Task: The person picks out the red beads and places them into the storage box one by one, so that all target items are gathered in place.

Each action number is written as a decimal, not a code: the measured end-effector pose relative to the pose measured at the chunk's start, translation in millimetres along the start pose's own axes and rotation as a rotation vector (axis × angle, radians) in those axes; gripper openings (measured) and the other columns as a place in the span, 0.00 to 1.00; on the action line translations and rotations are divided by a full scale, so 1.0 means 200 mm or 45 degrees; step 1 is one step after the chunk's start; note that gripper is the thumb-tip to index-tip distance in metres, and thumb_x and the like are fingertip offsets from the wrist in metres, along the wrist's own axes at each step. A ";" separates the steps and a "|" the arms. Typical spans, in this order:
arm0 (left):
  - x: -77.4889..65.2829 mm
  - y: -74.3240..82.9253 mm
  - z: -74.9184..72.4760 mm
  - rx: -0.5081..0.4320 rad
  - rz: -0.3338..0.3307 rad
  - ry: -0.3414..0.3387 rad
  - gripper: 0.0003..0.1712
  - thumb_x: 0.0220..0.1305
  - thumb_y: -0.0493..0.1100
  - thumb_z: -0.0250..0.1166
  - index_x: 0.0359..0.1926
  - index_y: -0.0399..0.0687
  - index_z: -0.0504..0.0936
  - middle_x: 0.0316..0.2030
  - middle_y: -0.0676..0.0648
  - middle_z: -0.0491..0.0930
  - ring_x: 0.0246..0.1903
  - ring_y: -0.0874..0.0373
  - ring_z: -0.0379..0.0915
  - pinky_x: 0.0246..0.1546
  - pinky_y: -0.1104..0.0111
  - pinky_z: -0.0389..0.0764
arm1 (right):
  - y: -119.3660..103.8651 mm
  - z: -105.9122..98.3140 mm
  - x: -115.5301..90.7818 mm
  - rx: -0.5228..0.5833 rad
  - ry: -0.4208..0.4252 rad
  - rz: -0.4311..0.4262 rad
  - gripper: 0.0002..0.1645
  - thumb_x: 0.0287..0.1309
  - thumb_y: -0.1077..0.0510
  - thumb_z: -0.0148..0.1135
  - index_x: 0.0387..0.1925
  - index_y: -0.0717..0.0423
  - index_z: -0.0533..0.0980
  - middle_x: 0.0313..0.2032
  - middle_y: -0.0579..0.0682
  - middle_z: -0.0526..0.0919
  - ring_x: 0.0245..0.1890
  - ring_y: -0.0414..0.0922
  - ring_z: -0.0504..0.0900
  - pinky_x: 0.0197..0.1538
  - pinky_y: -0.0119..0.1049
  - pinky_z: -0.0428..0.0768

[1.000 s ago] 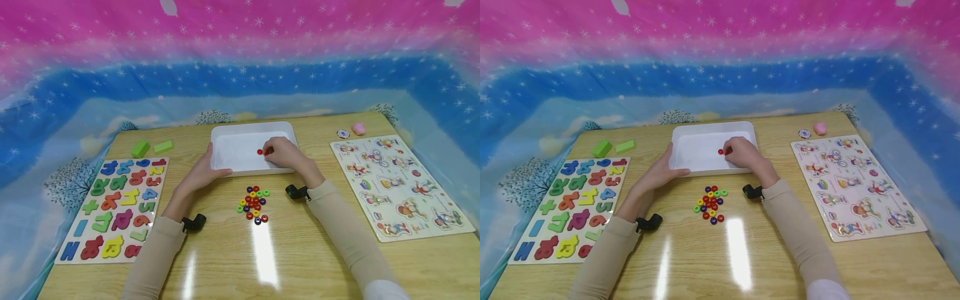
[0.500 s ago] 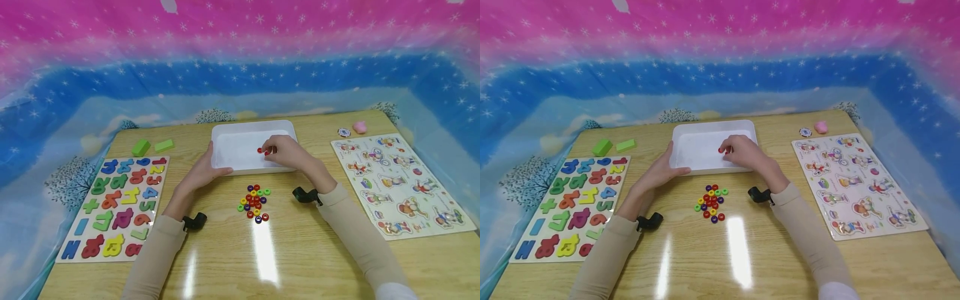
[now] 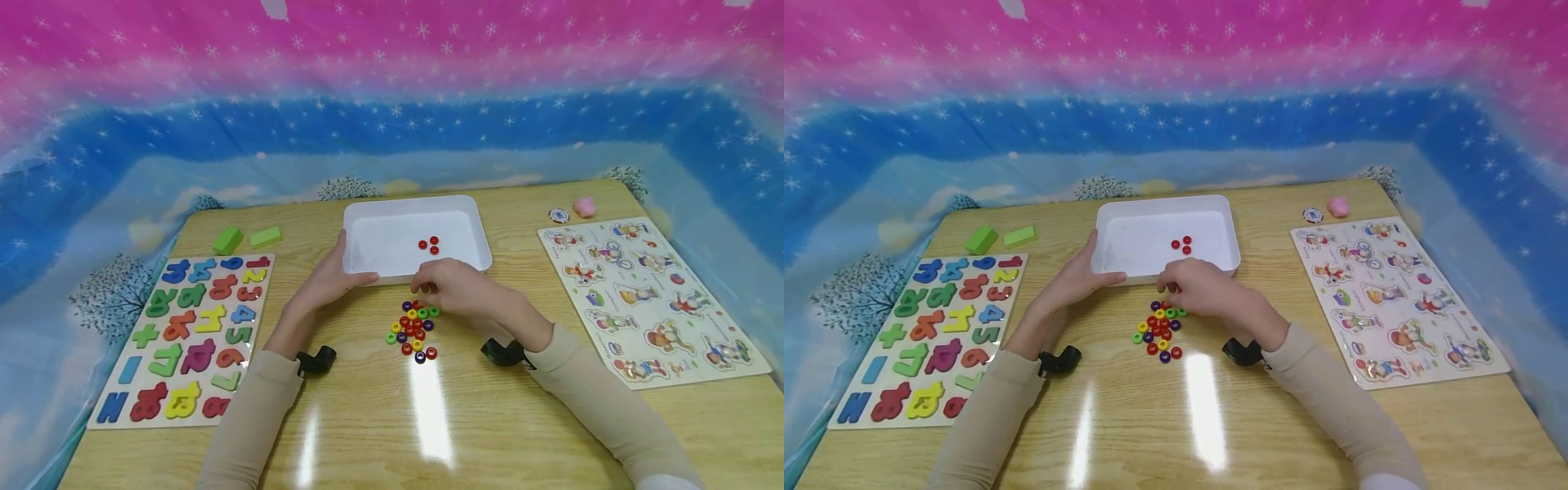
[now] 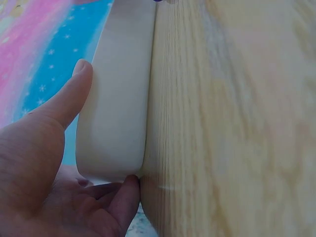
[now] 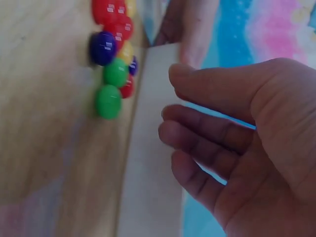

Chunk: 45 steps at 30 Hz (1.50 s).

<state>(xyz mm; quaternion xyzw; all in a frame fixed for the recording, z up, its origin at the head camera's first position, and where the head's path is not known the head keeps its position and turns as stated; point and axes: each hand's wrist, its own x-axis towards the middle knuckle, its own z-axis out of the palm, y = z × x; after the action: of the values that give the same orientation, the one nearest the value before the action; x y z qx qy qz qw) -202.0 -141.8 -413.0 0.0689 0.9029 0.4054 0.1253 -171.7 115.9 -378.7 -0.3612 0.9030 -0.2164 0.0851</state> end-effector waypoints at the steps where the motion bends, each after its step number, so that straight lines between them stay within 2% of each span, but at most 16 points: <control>1: 0.00 0.00 0.00 0.002 0.001 -0.001 0.69 0.47 0.64 0.68 0.72 0.55 0.26 0.73 0.46 0.42 0.71 0.50 0.45 0.67 0.51 0.56 | 0.00 0.01 0.00 -0.010 -0.008 0.013 0.07 0.54 0.56 0.64 0.36 0.47 0.82 0.30 0.38 0.78 0.28 0.37 0.72 0.35 0.31 0.73; 10: 0.00 0.00 0.00 0.005 0.003 -0.014 0.70 0.46 0.66 0.67 0.72 0.55 0.26 0.73 0.46 0.41 0.71 0.49 0.44 0.67 0.51 0.56 | -0.03 0.09 0.02 -0.138 0.049 0.101 0.04 0.54 0.52 0.65 0.32 0.44 0.81 0.30 0.37 0.80 0.29 0.35 0.74 0.35 0.31 0.74; 20: -0.01 0.00 0.00 -0.027 0.022 -0.017 0.70 0.44 0.68 0.68 0.72 0.56 0.26 0.73 0.46 0.43 0.71 0.50 0.46 0.67 0.52 0.57 | -0.03 0.14 0.02 -0.320 0.050 0.078 0.04 0.55 0.53 0.63 0.26 0.43 0.78 0.27 0.37 0.78 0.25 0.37 0.71 0.29 0.31 0.69; 32: -0.01 0.00 -0.01 -0.011 0.003 -0.011 0.72 0.42 0.71 0.67 0.72 0.57 0.27 0.73 0.47 0.41 0.71 0.50 0.44 0.67 0.52 0.56 | -0.03 0.15 0.03 -0.307 0.055 0.075 0.05 0.53 0.54 0.64 0.23 0.44 0.79 0.23 0.37 0.76 0.22 0.37 0.69 0.27 0.30 0.66; 37: -0.01 0.00 -0.01 -0.026 0.026 -0.014 0.70 0.45 0.67 0.68 0.72 0.57 0.26 0.73 0.46 0.42 0.71 0.50 0.46 0.67 0.51 0.57 | -0.05 0.10 0.03 -0.278 0.063 0.065 0.02 0.53 0.53 0.65 0.27 0.44 0.81 0.25 0.36 0.77 0.23 0.36 0.71 0.27 0.30 0.67; 41: -0.01 0.00 0.00 -0.018 0.015 -0.009 0.69 0.47 0.64 0.68 0.72 0.56 0.26 0.73 0.46 0.42 0.71 0.49 0.45 0.67 0.51 0.56 | -0.05 0.00 0.02 -0.161 0.127 0.078 0.06 0.52 0.56 0.65 0.33 0.46 0.83 0.30 0.38 0.81 0.27 0.36 0.75 0.30 0.31 0.71; 45: 0.00 -0.01 0.00 -0.002 -0.003 -0.009 0.69 0.47 0.65 0.68 0.72 0.56 0.26 0.73 0.46 0.41 0.71 0.49 0.43 0.68 0.51 0.55 | 0.01 -0.09 0.04 -0.105 0.192 0.129 0.08 0.51 0.56 0.66 0.36 0.49 0.84 0.34 0.42 0.84 0.30 0.39 0.78 0.33 0.33 0.74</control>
<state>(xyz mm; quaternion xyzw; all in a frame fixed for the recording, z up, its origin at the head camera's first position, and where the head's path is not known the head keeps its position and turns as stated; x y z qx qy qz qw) -201.4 -142.8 -413.5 0.0694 0.9022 0.4056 0.1291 -184.3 119.0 -363.0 -0.3009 0.9322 -0.2009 0.0128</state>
